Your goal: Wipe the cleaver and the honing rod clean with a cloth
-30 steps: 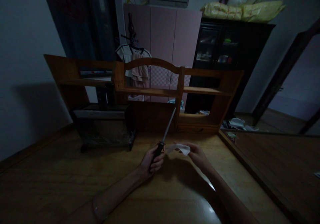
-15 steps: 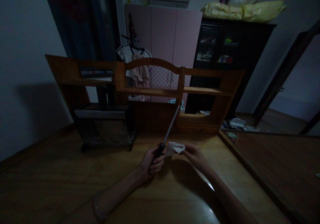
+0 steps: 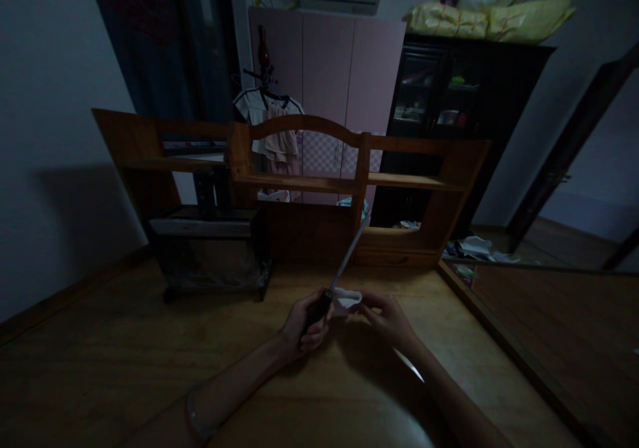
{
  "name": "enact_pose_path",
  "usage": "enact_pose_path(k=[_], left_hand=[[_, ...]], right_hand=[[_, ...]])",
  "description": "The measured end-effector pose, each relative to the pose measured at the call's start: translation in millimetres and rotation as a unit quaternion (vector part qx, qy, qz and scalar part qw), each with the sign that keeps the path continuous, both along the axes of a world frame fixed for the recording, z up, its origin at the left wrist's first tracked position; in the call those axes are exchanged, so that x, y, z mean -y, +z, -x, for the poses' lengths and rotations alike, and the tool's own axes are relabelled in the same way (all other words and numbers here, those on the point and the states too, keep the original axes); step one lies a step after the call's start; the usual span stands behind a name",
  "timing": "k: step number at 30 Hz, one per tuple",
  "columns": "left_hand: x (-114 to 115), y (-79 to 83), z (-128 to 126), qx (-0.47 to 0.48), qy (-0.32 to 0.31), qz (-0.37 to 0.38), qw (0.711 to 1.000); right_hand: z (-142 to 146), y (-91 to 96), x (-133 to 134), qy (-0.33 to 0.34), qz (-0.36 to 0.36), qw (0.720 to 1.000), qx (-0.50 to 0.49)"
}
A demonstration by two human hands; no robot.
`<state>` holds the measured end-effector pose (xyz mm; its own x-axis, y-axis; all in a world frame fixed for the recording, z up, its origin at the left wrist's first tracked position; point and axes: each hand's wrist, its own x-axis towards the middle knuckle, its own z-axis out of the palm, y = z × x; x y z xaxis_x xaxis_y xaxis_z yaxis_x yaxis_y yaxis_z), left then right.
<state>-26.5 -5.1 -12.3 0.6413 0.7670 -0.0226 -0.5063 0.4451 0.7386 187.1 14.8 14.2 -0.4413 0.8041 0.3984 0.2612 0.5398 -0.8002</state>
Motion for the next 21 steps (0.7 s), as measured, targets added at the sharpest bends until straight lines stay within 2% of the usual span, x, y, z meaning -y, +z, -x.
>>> enact_pose_path(k=[8, 13, 21], left_hand=[[-2.3, -6.1, -1.0, -0.053, -0.007, 0.031, 0.998], [-2.1, -6.7, -2.5, -0.078, -0.026, 0.033, 0.996], [-3.1, -3.5, -3.1, -0.082, -0.044, 0.035, 0.995]], right_hand=[[9.7, 2.2, 10.3, 0.001, -0.075, 0.997, 0.018], [16.7, -8.6, 12.7, -0.037, -0.133, 0.990, 0.031], [20.8, -20.6, 13.4, -0.078, -0.246, 0.963, 0.078]])
